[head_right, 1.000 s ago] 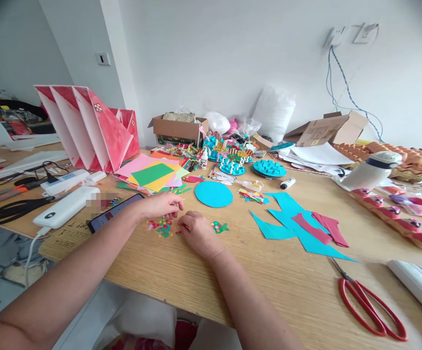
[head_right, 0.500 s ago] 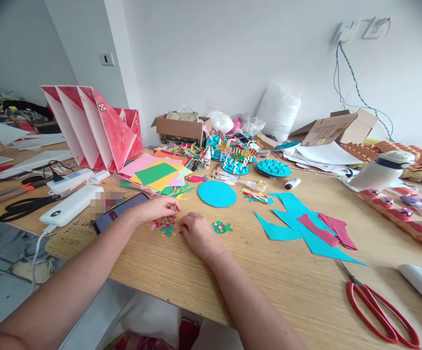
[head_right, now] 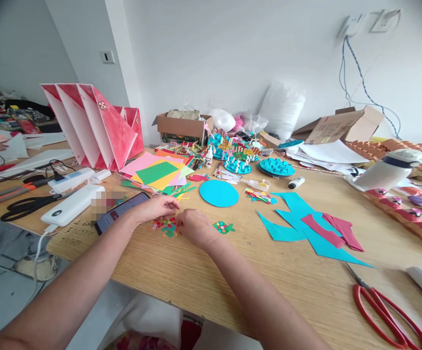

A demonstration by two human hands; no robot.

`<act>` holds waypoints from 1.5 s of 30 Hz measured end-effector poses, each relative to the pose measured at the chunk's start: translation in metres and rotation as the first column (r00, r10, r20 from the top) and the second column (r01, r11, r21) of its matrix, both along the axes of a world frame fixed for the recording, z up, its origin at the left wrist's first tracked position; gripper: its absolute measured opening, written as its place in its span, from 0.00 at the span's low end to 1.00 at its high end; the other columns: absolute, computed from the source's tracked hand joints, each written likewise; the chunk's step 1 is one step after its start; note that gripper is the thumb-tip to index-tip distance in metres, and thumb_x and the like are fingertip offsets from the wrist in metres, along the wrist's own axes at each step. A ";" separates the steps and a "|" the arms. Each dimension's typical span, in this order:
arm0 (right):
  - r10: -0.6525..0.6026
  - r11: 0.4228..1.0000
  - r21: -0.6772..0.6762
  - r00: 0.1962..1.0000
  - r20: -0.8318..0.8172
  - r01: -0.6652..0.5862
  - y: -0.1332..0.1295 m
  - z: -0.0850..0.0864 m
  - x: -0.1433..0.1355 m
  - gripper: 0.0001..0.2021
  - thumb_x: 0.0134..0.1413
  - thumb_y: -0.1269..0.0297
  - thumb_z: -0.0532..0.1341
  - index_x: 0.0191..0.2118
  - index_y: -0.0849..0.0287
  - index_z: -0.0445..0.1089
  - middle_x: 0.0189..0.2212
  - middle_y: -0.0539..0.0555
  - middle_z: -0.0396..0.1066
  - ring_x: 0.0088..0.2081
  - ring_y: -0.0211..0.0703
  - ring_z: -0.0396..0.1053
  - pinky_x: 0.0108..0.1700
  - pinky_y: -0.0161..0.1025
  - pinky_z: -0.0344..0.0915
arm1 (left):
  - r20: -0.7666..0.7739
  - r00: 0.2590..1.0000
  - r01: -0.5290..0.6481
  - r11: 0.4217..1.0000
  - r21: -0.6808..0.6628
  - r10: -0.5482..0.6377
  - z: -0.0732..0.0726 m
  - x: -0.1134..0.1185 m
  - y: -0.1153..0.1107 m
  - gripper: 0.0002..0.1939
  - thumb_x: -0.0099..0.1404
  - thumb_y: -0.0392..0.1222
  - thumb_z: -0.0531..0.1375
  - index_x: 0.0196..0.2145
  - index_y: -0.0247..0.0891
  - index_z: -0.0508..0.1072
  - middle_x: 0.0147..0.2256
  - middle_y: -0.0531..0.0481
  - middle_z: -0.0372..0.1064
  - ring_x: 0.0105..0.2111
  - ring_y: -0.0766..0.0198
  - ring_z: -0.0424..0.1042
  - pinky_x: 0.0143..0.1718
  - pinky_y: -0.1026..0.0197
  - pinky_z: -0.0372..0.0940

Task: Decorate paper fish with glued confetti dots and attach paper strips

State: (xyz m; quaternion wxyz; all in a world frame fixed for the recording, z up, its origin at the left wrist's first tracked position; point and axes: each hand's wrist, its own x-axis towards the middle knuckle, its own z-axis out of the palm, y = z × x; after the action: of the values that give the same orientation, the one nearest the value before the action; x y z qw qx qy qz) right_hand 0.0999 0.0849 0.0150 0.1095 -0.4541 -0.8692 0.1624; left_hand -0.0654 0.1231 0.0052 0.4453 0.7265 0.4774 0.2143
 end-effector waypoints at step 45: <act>-0.135 0.990 0.028 0.988 -0.073 0.137 0.000 -0.002 0.005 0.10 0.47 0.72 0.53 0.31 0.60 0.72 0.29 0.52 0.69 0.29 0.34 0.63 0.31 0.30 0.56 | -0.059 0.998 -0.029 0.997 0.078 0.034 0.002 0.003 -0.005 0.12 0.56 0.37 0.50 0.35 0.35 0.69 0.22 0.53 0.63 0.15 0.73 0.58 0.13 0.72 0.50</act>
State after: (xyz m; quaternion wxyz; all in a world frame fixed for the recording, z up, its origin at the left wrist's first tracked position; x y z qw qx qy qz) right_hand 0.1054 0.0852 0.0128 0.1586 -0.5045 -0.8343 0.1561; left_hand -0.0629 0.1186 0.0073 0.3987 0.7418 0.4935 0.2175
